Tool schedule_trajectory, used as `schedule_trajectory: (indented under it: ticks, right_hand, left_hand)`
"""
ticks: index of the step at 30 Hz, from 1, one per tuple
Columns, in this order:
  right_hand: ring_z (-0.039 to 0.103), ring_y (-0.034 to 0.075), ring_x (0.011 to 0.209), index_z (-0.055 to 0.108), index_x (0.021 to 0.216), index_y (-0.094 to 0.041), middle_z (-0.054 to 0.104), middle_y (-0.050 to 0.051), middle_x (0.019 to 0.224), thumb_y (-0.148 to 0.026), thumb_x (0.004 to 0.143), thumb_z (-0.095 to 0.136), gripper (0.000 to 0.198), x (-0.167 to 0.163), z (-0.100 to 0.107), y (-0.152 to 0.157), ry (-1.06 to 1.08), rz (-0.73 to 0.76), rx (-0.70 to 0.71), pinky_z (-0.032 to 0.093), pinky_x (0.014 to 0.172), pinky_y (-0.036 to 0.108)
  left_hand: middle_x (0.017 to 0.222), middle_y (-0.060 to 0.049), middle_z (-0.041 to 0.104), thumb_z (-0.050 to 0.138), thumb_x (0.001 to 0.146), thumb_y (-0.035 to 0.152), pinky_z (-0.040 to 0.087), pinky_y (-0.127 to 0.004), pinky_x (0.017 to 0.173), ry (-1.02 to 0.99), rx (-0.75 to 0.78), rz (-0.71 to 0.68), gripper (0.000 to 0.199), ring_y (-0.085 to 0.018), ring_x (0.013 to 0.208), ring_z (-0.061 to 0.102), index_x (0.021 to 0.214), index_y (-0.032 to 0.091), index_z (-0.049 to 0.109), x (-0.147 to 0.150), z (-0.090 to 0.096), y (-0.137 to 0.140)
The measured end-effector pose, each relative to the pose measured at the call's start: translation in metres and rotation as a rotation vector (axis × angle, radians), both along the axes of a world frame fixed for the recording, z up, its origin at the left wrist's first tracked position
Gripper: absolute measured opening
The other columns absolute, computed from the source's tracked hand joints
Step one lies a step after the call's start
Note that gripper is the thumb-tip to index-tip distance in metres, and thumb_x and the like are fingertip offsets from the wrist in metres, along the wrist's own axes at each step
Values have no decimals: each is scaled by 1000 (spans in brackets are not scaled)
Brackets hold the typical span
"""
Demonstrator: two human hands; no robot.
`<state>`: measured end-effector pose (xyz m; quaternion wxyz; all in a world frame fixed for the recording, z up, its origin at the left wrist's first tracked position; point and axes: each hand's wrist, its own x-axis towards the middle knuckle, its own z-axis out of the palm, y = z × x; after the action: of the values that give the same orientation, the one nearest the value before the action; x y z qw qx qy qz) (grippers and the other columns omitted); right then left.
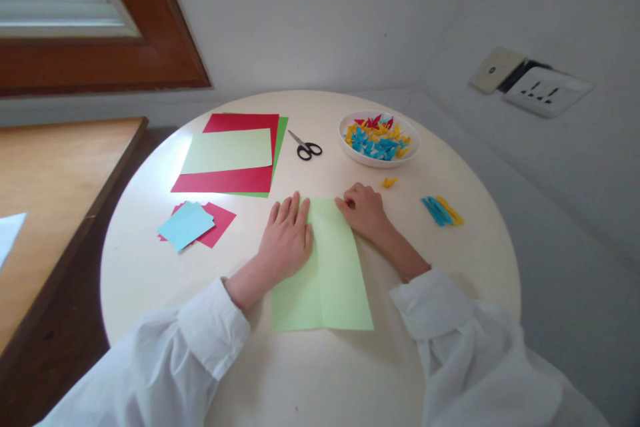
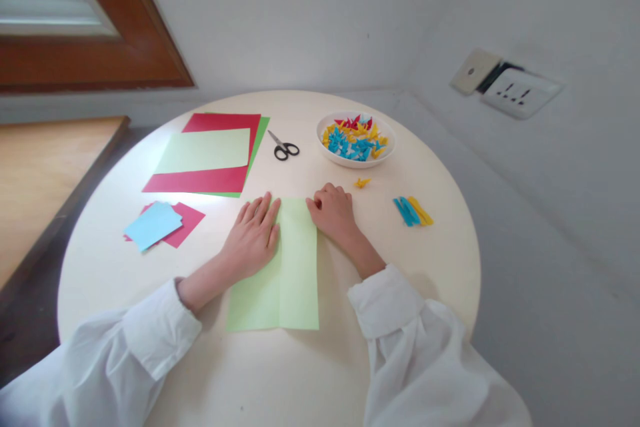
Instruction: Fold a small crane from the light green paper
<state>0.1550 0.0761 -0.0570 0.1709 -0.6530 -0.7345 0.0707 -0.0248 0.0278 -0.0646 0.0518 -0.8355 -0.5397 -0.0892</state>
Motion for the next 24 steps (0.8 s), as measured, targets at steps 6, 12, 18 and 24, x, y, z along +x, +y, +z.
schedule_trajectory:
  ticks: [6,12,18,24]
  right_hand:
    - [51,19,74,47,51,-20,58,5,73,-36,80,53,34,2,4,-3,153,-35,-4,38,70,34]
    - [53,21,81,53,56,-20,60,5,78,-35,79,55,28,2,11,-18,188,-84,-91,38,77,36]
    - [53,23,86,53,56,-19,60,7,84,-29,81,55,26,-1,6,-22,86,-102,-44,37,78,38]
    - [51,23,83,52,56,-19,59,7,83,-28,81,53,26,-2,2,-23,52,-92,28,35,74,37]
  left_hand:
    - [143,-21,36,32,91,24,27,-47,107,-20,14,-6,49,-32,131,36,136,5,38,0,-1,0]
    - [139,-27,38,36,90,24,33,-48,102,-85,57,-12,48,-34,128,38,131,1,41,0,2,1]
    - [130,-21,51,33,89,20,33,-47,103,-83,47,-32,43,-30,121,46,127,4,48,-2,4,-2]
    - [145,-18,35,29,93,28,23,-45,110,-16,7,-4,51,-29,134,32,138,5,36,-3,-2,-7]
